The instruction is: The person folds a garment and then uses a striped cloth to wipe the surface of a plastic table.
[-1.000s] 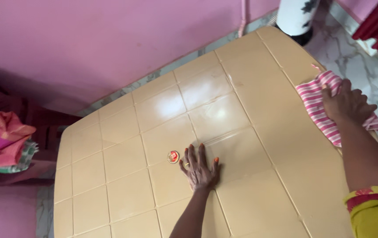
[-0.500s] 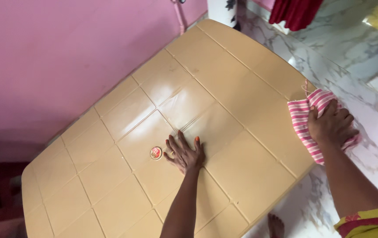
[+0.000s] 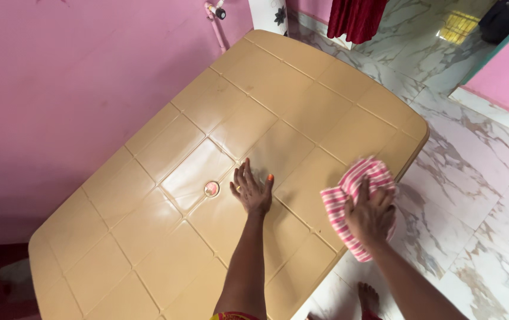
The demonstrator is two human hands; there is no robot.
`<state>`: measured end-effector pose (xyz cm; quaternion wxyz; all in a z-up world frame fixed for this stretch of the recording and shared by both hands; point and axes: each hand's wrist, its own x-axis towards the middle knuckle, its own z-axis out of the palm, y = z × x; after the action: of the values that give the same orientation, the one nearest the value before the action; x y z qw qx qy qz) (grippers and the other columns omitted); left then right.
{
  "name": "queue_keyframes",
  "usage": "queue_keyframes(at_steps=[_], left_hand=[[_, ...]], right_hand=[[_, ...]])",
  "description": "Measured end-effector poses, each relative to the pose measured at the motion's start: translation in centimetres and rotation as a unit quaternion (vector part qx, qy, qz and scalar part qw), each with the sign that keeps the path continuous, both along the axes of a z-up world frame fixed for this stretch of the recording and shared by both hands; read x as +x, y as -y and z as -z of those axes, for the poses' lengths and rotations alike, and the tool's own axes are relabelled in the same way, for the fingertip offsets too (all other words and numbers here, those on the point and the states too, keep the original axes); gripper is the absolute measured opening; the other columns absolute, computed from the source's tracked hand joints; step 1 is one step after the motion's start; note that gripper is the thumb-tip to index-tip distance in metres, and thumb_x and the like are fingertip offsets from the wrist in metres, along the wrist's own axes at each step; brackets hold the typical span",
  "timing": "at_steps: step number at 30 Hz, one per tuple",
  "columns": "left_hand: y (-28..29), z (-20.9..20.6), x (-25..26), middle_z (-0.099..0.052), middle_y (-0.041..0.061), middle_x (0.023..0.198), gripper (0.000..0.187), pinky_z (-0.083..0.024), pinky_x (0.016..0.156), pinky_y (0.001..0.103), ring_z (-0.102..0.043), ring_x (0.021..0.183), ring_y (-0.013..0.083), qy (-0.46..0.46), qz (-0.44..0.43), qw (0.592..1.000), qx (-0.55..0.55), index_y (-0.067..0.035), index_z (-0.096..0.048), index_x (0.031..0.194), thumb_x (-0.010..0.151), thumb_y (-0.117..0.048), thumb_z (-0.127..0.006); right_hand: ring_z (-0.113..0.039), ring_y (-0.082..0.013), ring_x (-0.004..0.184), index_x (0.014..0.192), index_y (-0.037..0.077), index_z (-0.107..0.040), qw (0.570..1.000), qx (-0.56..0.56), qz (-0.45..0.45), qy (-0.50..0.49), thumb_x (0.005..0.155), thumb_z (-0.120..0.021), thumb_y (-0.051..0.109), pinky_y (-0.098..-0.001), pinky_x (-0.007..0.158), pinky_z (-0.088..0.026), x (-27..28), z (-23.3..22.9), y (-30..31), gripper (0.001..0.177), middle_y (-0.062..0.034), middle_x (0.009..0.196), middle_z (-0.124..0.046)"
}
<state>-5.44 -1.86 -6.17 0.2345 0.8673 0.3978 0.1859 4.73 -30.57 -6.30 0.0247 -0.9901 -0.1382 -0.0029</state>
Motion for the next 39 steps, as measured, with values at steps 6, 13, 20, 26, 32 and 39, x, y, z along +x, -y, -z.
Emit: queue_keyframes(at_steps=[6, 13, 20, 26, 32, 39], left_hand=[[4.9, 1.1, -3.0, -0.029, 0.010, 0.165, 0.094, 0.002, 0.124, 0.061, -0.011, 0.158, 0.0323, -0.005, 0.058, 0.998, -0.008, -0.023, -0.016, 0.165, 0.092, -0.064, -0.057], [10.9, -0.3, -8.6, -0.028, 0.015, 0.166, 0.083, -0.002, 0.126, 0.059, -0.010, 0.159, 0.0371, 0.074, 0.096, 0.984, -0.129, -0.021, -0.022, 0.166, 0.098, -0.060, -0.049], [10.1, 0.5, -17.6, -0.034, 0.017, 0.167, 0.074, -0.014, 0.126, 0.057, -0.016, 0.157, 0.0391, 0.148, -0.098, 0.980, -0.085, -0.019, -0.031, 0.163, 0.102, -0.062, -0.033], [11.7, 0.7, -23.8, -0.038, 0.007, 0.161, 0.069, -0.018, 0.125, 0.057, -0.024, 0.155, 0.0333, -0.009, -0.320, 0.947, 0.001, -0.022, -0.034, 0.160, 0.102, -0.059, -0.041], [13.7, -4.4, -22.8, -0.021, 0.006, 0.166, 0.076, -0.004, 0.125, 0.056, -0.012, 0.155, 0.0269, -0.206, -0.318, 0.925, -0.032, -0.026, -0.022, 0.161, 0.097, -0.057, -0.047], [13.8, -7.0, -22.1, -0.013, 0.008, 0.169, 0.080, 0.008, 0.123, 0.059, -0.003, 0.157, 0.0272, -0.252, -0.270, 0.928, -0.058, -0.024, -0.020, 0.162, 0.096, -0.058, -0.048]], right_hand=[[-0.049, -0.0295, 0.113, 0.160, 0.013, -0.028, 0.984, -0.066, -0.168, -0.007, 0.095, -0.045, 0.062, -0.0513, 0.095, -0.048, -8.4, -1.2, -0.9, 0.083, -0.0143, 0.124, -0.051], [-0.045, -0.0263, 0.120, 0.139, 0.008, -0.056, 0.886, -0.122, -0.413, -0.175, 0.105, -0.047, 0.045, -0.0450, 0.098, -0.045, -17.4, -6.4, -1.3, 0.052, -0.0131, 0.135, -0.046], [-0.061, -0.0235, 0.107, 0.156, 0.035, -0.050, 0.690, 0.225, -0.215, -0.654, 0.101, -0.047, 0.032, -0.0364, 0.086, -0.059, -11.8, -8.4, -0.7, 0.055, -0.0133, 0.126, -0.051], [-0.047, -0.0298, 0.129, 0.157, 0.032, -0.047, 0.659, 0.568, -0.016, -0.493, 0.097, -0.048, 0.040, -0.0519, 0.098, -0.044, 11.6, -3.2, 2.1, 0.060, -0.0161, 0.146, -0.043], [-0.034, -0.0360, 0.151, 0.158, 0.030, -0.043, 0.950, 0.144, -0.275, 0.034, 0.093, -0.048, 0.049, -0.0674, 0.109, -0.029, 15.8, -1.9, 4.1, 0.068, -0.0190, 0.165, -0.035], [0.001, -0.0413, 0.157, 0.161, 0.030, -0.023, 0.943, 0.092, -0.315, -0.050, 0.089, -0.036, 0.074, -0.0770, 0.115, -0.001, 12.1, -1.0, -0.7, 0.085, -0.0084, 0.172, -0.008]])
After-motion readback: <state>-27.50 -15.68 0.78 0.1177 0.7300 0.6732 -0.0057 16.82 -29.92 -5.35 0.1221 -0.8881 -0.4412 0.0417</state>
